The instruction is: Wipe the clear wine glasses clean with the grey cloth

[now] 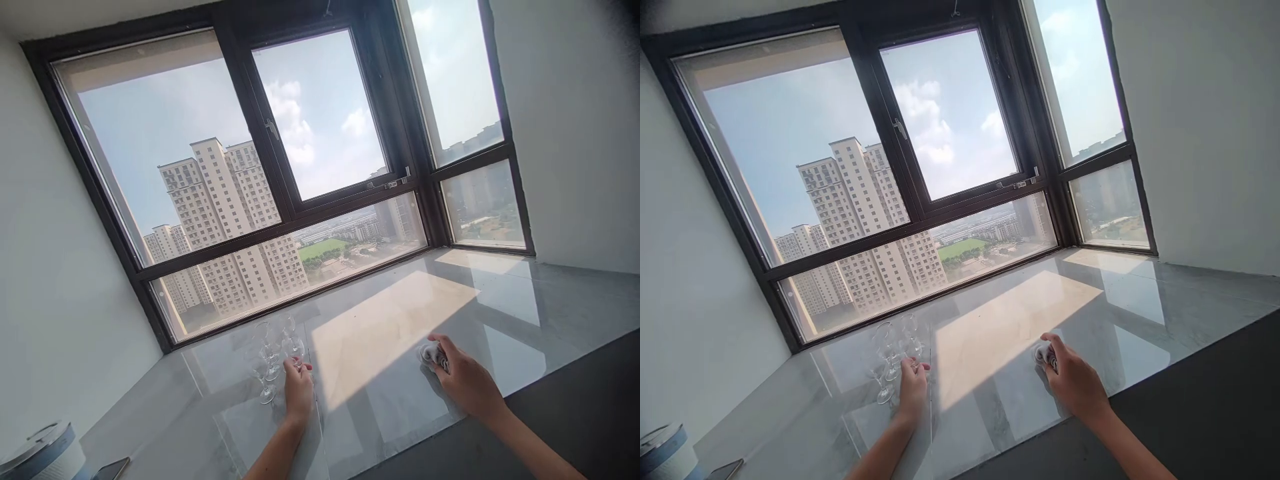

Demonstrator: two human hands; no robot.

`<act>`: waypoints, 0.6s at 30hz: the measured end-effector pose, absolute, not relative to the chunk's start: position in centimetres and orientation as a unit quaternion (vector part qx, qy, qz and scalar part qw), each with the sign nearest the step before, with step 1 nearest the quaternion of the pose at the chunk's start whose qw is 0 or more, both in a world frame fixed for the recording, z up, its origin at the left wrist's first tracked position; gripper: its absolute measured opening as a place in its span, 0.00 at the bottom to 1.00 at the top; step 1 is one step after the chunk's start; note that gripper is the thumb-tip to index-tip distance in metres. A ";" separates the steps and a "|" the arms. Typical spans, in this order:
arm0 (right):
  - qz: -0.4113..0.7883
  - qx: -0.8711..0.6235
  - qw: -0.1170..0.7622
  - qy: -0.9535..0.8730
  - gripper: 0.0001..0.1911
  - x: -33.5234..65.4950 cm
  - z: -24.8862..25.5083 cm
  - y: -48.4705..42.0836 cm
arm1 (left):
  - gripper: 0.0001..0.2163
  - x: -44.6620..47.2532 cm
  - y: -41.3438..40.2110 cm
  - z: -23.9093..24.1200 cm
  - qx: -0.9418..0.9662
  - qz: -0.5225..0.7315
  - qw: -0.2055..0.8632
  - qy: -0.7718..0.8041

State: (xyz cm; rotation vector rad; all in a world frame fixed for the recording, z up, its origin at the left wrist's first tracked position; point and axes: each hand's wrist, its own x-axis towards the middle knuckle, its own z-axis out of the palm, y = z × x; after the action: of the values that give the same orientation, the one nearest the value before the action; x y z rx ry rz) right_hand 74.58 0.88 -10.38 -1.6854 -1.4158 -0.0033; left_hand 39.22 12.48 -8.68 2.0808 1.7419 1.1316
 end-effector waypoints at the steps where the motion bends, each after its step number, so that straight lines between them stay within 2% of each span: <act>1: -0.002 -0.681 0.456 -0.573 0.18 74.5 -10.4 0.9 | 0.15 39.9 12.3 -8.5 0.696 0.402 0.113 0.584; 3: -0.013 -0.681 0.459 -0.571 0.18 74.4 -10.4 1.0 | 0.15 41.5 11.8 -8.1 0.706 0.432 0.122 0.547; 5: -0.025 -0.679 0.460 -0.573 0.19 74.3 -10.5 1.0 | 0.16 43.6 11.4 -7.8 0.763 0.419 0.079 0.485; 11: -0.055 -0.628 0.485 -0.606 0.19 73.0 -9.4 0.4 | 0.11 49.7 10.2 -7.0 0.864 0.326 -0.052 0.381; 18: -0.096 -0.529 0.451 -0.712 0.22 69.3 -5.3 -1.8 | 0.12 50.1 8.2 -5.9 0.904 0.236 -0.130 0.333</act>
State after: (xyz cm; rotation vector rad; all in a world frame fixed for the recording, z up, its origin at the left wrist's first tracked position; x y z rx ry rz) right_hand 69.27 -1.75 -5.26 -1.3068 -1.7600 -0.2375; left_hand 50.06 8.22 -5.87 3.1002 1.1425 0.8086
